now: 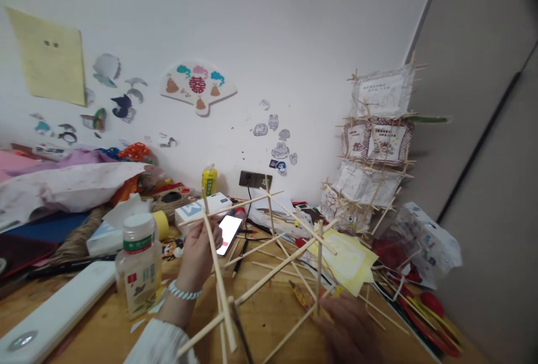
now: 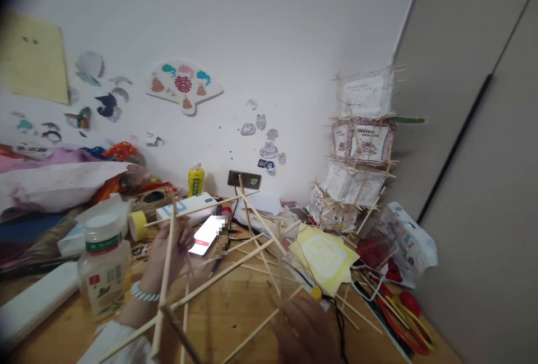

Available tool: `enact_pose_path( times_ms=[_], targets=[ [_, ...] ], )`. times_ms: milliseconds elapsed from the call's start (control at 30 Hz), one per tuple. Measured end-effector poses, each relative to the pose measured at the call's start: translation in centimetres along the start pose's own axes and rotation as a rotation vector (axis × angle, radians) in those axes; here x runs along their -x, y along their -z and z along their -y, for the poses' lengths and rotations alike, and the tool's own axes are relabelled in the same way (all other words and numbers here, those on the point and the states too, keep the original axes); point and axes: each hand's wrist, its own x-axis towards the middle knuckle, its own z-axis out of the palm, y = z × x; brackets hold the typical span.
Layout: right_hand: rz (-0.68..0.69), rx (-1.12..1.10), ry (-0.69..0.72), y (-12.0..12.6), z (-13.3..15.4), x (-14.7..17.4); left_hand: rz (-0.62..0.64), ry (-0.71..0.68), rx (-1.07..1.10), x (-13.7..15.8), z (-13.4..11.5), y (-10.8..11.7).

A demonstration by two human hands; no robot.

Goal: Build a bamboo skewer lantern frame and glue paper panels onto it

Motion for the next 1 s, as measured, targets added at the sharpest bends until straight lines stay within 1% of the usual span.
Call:
enact_pose_path(
  times_ms=[67, 100, 167, 300, 333, 367, 433, 500, 567, 667, 833, 933, 1000],
  targets=[
    [-0.082, -0.033, -0.164, -0.3, 0.2, 0.4, 0.014, 0.013, 0.016, -0.1, 0.3, 0.1],
    [-0.083, -0.057, -0.223, -0.6, 0.4, 0.4, 0.017, 0.019, 0.021, -0.1, 0.5, 0.1],
    [-0.010, -0.108, -0.267, -1.0, 0.8, 0.1, 0.023, 0.035, 0.023, -0.1, 0.7, 0.1],
    [0.127, -0.249, -0.179, -1.4, 2.5, -1.0, 0.050, 0.090, 0.016, -0.1, 0.8, 0.1],
    [0.157, -0.305, -0.180, -1.5, 3.0, -1.2, 0.058, 0.105, 0.015, -0.1, 0.8, 0.1],
    [0.195, -0.363, -0.207, -1.5, 3.4, -1.4, 0.064, 0.117, 0.015, -0.1, 0.8, 0.1],
    [0.273, -0.453, -0.319, -1.5, 4.2, -1.5, 0.072, 0.139, 0.018, -0.1, 0.9, 0.2],
    [0.302, -0.485, -0.436, -1.3, 4.5, -1.7, 0.086, 0.167, 0.016, -0.2, 0.9, 0.4],
    [0.267, -0.477, -0.512, -1.0, 4.2, -1.9, 0.105, 0.197, 0.009, -0.3, 1.0, 0.6],
    [0.190, -0.470, -0.569, -0.5, 3.3, -2.2, 0.135, 0.227, -0.010, -0.6, 1.2, 1.0],
    [0.166, -0.526, -0.656, 0.4, 2.0, -2.5, 0.169, 0.293, -0.078, -1.0, 1.6, 1.6],
    [0.172, -0.627, -0.787, 0.8, 1.5, -2.3, 0.197, 0.341, -0.127, -0.9, 1.6, 1.8],
    [0.151, -0.724, -0.922, 1.0, 1.1, -2.0, 0.217, 0.372, -0.163, -0.9, 1.3, 2.2]
  ],
)
